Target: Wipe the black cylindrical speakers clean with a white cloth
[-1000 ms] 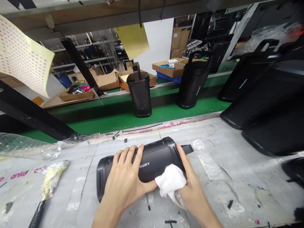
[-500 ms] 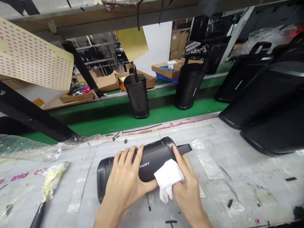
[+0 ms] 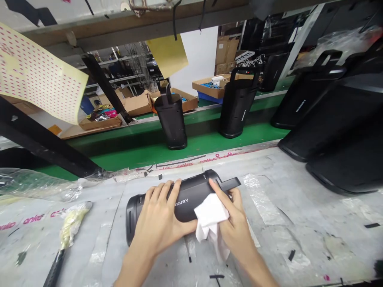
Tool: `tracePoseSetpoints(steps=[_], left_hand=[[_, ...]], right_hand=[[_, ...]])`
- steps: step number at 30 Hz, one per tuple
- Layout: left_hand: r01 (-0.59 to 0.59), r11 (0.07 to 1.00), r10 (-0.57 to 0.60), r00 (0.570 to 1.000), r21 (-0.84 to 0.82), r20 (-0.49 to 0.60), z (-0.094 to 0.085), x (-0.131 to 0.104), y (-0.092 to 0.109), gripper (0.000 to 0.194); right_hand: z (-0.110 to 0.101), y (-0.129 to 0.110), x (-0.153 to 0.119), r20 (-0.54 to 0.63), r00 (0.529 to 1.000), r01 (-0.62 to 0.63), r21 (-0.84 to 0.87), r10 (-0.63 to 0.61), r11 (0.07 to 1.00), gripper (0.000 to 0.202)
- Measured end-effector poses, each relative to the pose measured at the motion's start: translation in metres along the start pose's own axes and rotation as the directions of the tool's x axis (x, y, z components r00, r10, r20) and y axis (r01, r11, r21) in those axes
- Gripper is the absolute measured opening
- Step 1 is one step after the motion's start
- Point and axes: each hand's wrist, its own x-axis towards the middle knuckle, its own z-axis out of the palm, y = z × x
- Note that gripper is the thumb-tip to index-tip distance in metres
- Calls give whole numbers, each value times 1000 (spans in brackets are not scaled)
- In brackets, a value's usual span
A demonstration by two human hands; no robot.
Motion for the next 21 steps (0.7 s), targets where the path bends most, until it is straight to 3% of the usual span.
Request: tracePoseSetpoints(steps=[2, 3, 7, 8, 11, 13, 14, 18, 19, 21], left_hand=[[-5, 1000, 5, 1000, -3, -8, 0, -1, 1, 78], [-8, 1000, 8, 1000, 2, -15, 0, -1, 1, 79], [-7, 1000, 7, 1000, 25, -21, 0, -1, 1, 80], [-8, 1000, 9, 1000, 20, -18, 0, -1, 0, 80], [-21, 1000, 20, 1000, -18, -20, 0, 0, -3, 83], [-25, 999, 25, 999, -26, -23, 1, 0, -3, 85], [-28, 999, 27, 999, -19, -21, 2, 0, -3, 85], [-14, 1000, 15, 1000, 22, -17, 2, 0, -2, 79], [-11, 1000, 11, 1000, 17, -13, 1, 0, -2, 79], [0, 1000, 0, 1000, -14, 2, 0, 2, -5, 80]], right_hand=[[-4, 0, 0, 140, 990, 9, 8, -10, 1000, 60], [-4, 0, -1, 156, 988, 2, 8, -4, 1000, 60], [0, 3, -5, -50, 996, -73, 24, 74, 997, 58], [-1, 6, -6, -43, 996, -79, 31, 81, 996, 57], [-11, 15, -10, 167, 986, -23, 27, 19, 999, 54], [-15, 17, -10, 241, 970, 7, 13, -10, 1000, 52], [-14, 16, -10, 224, 975, 3, 5, -4, 1000, 52], [2, 4, -4, -29, 997, -78, -11, 78, 997, 58], [4, 3, -3, -39, 997, -72, -21, 71, 997, 59], [-3, 7, -6, 73, 997, -7, -45, 11, 999, 55]])
